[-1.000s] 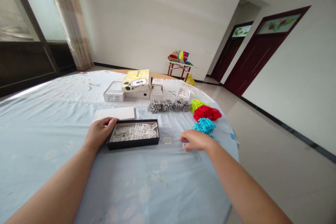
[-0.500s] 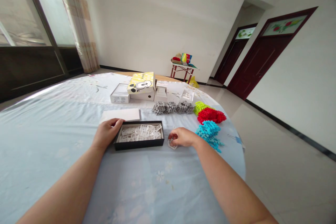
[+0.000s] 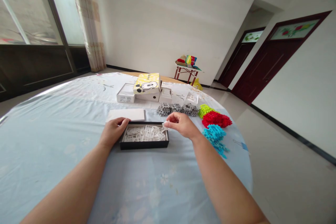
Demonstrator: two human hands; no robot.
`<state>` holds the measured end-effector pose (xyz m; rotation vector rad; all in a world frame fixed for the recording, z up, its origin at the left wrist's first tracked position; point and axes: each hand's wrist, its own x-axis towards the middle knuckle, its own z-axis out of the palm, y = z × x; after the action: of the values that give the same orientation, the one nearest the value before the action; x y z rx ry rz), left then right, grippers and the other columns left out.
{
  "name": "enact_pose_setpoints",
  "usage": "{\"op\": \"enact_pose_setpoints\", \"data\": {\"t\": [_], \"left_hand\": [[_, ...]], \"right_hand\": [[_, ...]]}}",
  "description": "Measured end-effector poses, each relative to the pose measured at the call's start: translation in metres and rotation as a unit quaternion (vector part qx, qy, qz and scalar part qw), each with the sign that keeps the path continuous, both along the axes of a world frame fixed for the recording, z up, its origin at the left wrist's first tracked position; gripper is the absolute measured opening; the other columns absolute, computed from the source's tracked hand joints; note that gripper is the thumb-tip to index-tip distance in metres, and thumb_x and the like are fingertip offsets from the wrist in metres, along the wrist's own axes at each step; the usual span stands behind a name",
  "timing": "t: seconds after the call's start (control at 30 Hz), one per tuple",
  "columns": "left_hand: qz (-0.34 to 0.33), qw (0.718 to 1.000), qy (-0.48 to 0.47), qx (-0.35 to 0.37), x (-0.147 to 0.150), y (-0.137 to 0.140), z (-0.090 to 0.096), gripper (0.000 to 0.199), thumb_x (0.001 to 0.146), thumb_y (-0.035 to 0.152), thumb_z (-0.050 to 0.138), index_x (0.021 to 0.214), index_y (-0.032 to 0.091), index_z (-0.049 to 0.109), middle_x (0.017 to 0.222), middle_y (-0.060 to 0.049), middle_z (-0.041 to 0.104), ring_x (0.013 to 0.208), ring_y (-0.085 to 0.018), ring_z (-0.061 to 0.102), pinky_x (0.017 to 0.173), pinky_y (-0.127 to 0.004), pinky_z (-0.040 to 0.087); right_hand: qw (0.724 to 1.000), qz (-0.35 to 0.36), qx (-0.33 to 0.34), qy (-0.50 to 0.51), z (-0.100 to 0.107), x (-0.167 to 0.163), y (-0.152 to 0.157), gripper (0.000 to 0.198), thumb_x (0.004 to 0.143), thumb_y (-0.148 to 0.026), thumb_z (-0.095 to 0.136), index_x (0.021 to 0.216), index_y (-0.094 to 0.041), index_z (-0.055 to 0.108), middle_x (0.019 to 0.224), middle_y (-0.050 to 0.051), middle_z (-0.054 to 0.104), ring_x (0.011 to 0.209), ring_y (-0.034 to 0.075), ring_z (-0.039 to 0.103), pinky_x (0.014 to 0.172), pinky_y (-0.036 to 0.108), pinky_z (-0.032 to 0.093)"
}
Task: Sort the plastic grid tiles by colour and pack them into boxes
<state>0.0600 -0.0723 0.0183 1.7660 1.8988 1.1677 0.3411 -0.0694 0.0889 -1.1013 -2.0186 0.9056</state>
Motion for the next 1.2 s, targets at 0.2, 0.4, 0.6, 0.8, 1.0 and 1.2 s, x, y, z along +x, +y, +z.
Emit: {"op": "enact_pose_setpoints", "data": {"t": [0.2, 0.4, 0.6, 0.8, 1.0, 1.2], "left_hand": [[0.0, 1.0, -0.008, 0.002, -0.001, 0.001, -0.004, 0.04, 0.075, 0.046, 0.042, 0.082, 0.019, 0.07, 0.076, -0.001, 0.07, 0.076, -0.018, 0.061, 0.067, -0.022, 0.041], [-0.006, 1.0, 0.001, 0.003, 0.001, 0.001, -0.001, 0.04, 0.075, 0.045, 0.042, 0.08, 0.017, 0.07, 0.076, -0.002, 0.07, 0.076, -0.019, 0.06, 0.068, -0.023, 0.041], [-0.006, 1.0, 0.002, 0.012, 0.004, -0.001, 0.001, 0.04, 0.077, 0.042, 0.04, 0.08, 0.015, 0.07, 0.074, -0.003, 0.07, 0.074, -0.018, 0.06, 0.065, -0.023, 0.04], [-0.008, 1.0, 0.001, 0.019, 0.004, 0.0, 0.0, 0.04, 0.076, 0.042, 0.04, 0.078, 0.016, 0.07, 0.073, -0.003, 0.07, 0.073, -0.018, 0.06, 0.066, -0.023, 0.04], [-0.005, 1.0, 0.01, 0.012, 0.003, 0.0, -0.001, 0.04, 0.077, 0.043, 0.039, 0.077, 0.017, 0.069, 0.073, -0.002, 0.069, 0.074, -0.018, 0.06, 0.067, -0.023, 0.04], [-0.006, 1.0, 0.013, 0.007, 0.004, 0.001, 0.0, 0.04, 0.077, 0.044, 0.04, 0.078, 0.017, 0.069, 0.074, -0.002, 0.07, 0.076, -0.019, 0.06, 0.067, -0.023, 0.04]], "right_hand": [[0.997, 0.04, 0.035, -0.058, -0.002, -0.041, -0.001, 0.025, 0.078, -0.038, 0.057, 0.089, -0.017, 0.064, 0.08, 0.002, 0.066, 0.071, 0.012, 0.058, 0.066, 0.023, 0.042], [0.95, 0.045, 0.077, -0.299, -0.013, -0.043, -0.005, 0.021, 0.069, -0.035, 0.066, 0.085, -0.021, 0.067, 0.079, 0.002, 0.067, 0.076, 0.017, 0.06, 0.068, 0.026, 0.04], [0.948, 0.073, 0.11, -0.288, -0.021, -0.081, -0.004, 0.028, 0.073, -0.032, 0.063, 0.099, -0.023, 0.066, 0.089, 0.003, 0.066, 0.083, 0.016, 0.06, 0.073, 0.025, 0.041], [0.948, 0.094, 0.175, -0.251, -0.024, -0.091, -0.002, 0.027, 0.077, -0.028, 0.06, 0.103, -0.02, 0.064, 0.098, 0.005, 0.064, 0.088, 0.015, 0.057, 0.082, 0.025, 0.04], [0.931, 0.089, 0.164, -0.313, -0.025, -0.056, 0.002, 0.017, 0.074, -0.021, 0.062, 0.088, -0.018, 0.069, 0.094, 0.006, 0.067, 0.092, 0.019, 0.057, 0.086, 0.028, 0.039], [0.934, 0.07, 0.155, -0.315, -0.016, -0.044, 0.001, 0.02, 0.076, -0.023, 0.059, 0.092, -0.019, 0.069, 0.092, 0.005, 0.068, 0.091, 0.019, 0.058, 0.083, 0.027, 0.04]]}}
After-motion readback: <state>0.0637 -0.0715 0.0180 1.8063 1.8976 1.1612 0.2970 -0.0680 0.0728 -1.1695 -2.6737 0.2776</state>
